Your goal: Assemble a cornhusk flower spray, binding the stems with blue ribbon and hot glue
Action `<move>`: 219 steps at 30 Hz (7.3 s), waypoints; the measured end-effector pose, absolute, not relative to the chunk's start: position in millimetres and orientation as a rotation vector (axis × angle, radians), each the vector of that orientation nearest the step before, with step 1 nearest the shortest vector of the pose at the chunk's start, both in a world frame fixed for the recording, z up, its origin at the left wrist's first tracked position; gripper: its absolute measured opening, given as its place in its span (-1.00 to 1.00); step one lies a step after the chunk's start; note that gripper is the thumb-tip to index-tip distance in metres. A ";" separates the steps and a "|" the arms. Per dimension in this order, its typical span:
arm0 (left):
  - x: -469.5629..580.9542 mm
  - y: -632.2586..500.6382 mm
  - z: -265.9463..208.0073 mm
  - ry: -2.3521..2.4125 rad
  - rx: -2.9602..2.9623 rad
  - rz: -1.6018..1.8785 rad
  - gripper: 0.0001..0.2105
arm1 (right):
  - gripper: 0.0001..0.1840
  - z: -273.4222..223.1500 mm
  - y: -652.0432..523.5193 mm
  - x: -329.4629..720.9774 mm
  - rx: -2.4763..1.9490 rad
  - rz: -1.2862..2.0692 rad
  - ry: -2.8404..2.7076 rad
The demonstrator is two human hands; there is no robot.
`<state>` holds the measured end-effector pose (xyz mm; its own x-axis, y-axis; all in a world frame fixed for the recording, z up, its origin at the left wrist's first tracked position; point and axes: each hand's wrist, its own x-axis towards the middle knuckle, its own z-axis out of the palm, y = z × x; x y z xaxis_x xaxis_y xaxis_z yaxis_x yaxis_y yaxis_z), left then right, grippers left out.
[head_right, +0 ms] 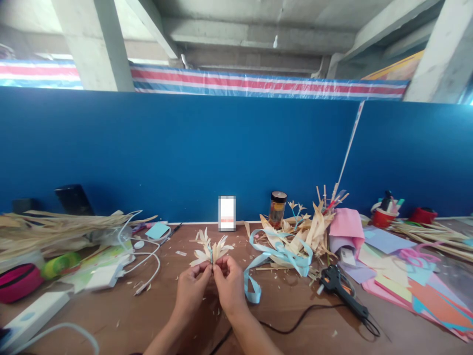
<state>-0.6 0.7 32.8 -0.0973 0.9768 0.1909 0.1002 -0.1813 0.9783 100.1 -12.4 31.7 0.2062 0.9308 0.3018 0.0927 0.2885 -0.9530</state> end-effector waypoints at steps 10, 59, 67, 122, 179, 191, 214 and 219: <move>-1.4 2.3 28.0 1.216 1.449 1.378 -0.74 | -0.87 25.9 -11.3 100.1 -1.137 0.733 -1.182; -1.5 1.8 40.0 1.009 1.371 1.345 -0.75 | -0.84 22.6 -10.7 100.3 -1.081 0.853 -1.046; -2.0 2.7 36.2 1.076 1.374 1.364 -0.79 | -0.84 28.8 -15.2 101.4 -1.167 0.688 -1.155; 2.0 0.2 32.8 0.965 1.283 1.305 -0.75 | -0.81 39.5 -8.6 110.5 -0.919 1.085 -1.091; 4.6 -0.4 29.2 0.993 1.268 1.326 -0.76 | -0.80 35.6 -7.1 118.5 -1.139 0.748 -1.338; 4.7 -1.1 31.1 0.962 1.187 1.348 -0.75 | -0.83 32.9 -3.5 123.7 -1.287 0.563 -1.497; 3.5 -0.4 29.3 1.022 1.084 1.343 -0.76 | -0.85 38.1 -10.4 121.2 -1.302 0.510 -1.589; 1.4 2.6 23.6 1.015 1.077 1.354 -0.72 | -0.86 38.4 -10.7 121.8 -1.304 0.492 -1.605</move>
<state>1.4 2.6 23.6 -0.0116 0.9983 0.0566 -0.2261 -0.0577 0.9724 121.8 -10.7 38.4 0.0476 0.9038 0.4254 0.5107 0.3439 -0.7880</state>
